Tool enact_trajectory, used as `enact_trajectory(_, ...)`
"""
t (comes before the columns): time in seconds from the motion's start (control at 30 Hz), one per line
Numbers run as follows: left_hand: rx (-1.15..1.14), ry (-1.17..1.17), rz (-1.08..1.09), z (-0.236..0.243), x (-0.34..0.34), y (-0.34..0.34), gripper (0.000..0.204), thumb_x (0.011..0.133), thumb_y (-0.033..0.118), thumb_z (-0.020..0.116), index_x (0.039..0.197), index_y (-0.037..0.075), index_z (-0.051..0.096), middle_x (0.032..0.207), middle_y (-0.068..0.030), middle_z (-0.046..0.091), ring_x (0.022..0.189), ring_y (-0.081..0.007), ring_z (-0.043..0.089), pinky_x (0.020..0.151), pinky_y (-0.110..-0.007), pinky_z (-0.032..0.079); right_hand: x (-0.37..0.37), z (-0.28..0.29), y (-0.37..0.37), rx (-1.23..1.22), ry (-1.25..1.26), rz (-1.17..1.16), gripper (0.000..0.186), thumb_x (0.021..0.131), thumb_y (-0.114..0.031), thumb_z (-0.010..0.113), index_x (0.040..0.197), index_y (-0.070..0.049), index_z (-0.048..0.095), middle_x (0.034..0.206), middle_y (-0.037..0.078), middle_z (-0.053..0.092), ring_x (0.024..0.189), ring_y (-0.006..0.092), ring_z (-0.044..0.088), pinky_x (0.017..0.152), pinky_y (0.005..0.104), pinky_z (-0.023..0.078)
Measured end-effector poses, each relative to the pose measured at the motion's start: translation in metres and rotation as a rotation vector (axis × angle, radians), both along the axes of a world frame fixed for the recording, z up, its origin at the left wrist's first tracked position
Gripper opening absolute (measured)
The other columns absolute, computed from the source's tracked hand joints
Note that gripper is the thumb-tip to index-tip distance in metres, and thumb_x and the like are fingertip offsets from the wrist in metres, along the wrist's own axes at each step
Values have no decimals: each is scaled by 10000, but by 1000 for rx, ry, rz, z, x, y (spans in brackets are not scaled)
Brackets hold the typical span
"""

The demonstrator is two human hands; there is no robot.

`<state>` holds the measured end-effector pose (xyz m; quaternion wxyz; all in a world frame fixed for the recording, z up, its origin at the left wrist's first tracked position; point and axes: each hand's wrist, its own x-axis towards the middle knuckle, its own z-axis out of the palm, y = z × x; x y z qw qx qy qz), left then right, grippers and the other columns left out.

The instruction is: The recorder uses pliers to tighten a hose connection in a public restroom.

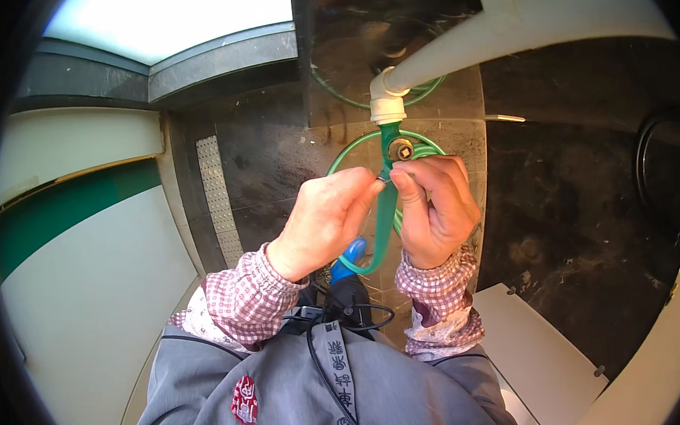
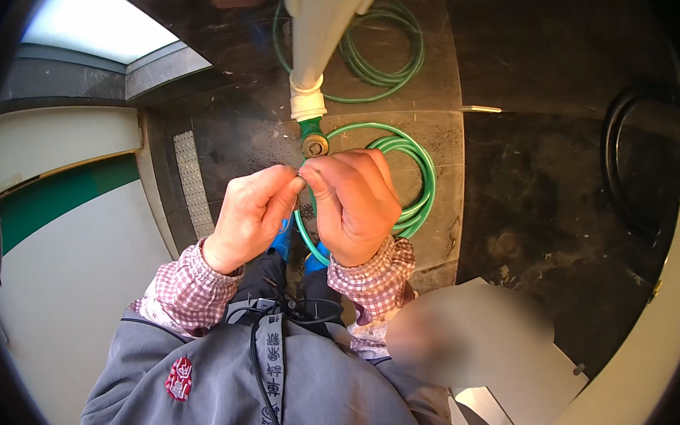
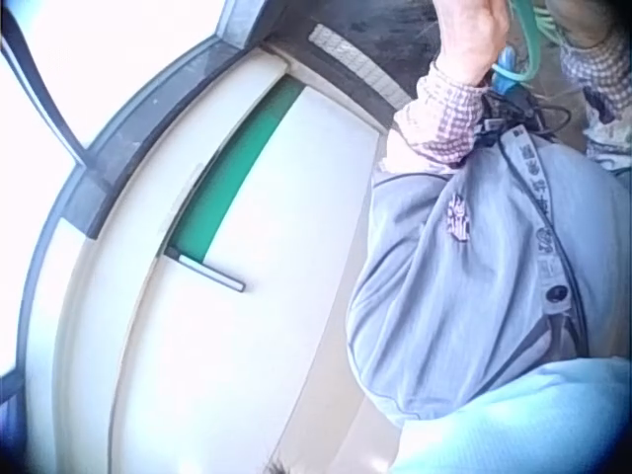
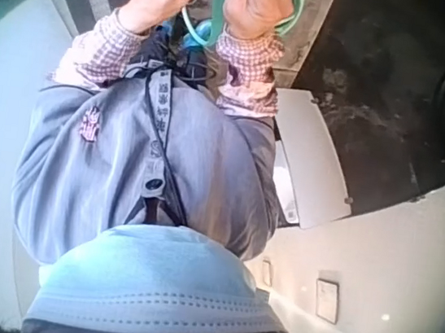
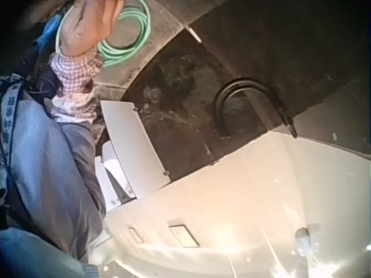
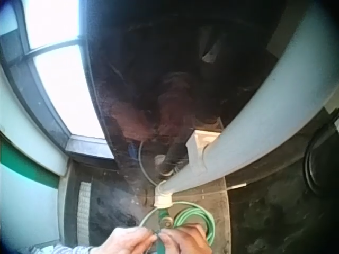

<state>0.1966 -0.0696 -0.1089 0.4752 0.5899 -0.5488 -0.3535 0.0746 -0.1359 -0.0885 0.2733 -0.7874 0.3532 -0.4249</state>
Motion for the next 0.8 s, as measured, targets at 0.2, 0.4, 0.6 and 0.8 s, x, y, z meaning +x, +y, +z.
enact_trajectory(0.2,27,163,102,-2,-16,5,133,801,30,545,708,9,451,587,-160,482,556,-345,517,476,-369,392,0,9,-3,-176,165,63,151,657,0,661,793,-44,614,721,50,569,664,227,498,604,312,411)
enact_trajectory(0.4,115,396,146,2,-26,6,119,841,41,505,731,7,472,531,-127,524,461,-270,555,420,-331,408,2,17,-9,-326,291,127,242,575,17,655,798,-70,621,712,15,536,659,206,461,587,304,372)
enact_trajectory(0.6,321,551,195,24,-31,6,100,858,49,457,794,1,516,529,-94,553,424,-192,558,406,-299,429,9,31,-21,-371,463,302,230,547,-55,615,774,-80,593,694,9,488,649,207,430,587,319,335)
enact_trajectory(0.8,281,736,348,14,-50,8,129,863,65,426,794,-1,513,519,-85,554,414,-164,546,398,-280,421,31,48,-36,-352,658,565,119,566,-74,602,656,-62,525,641,38,446,646,232,422,568,332,344)
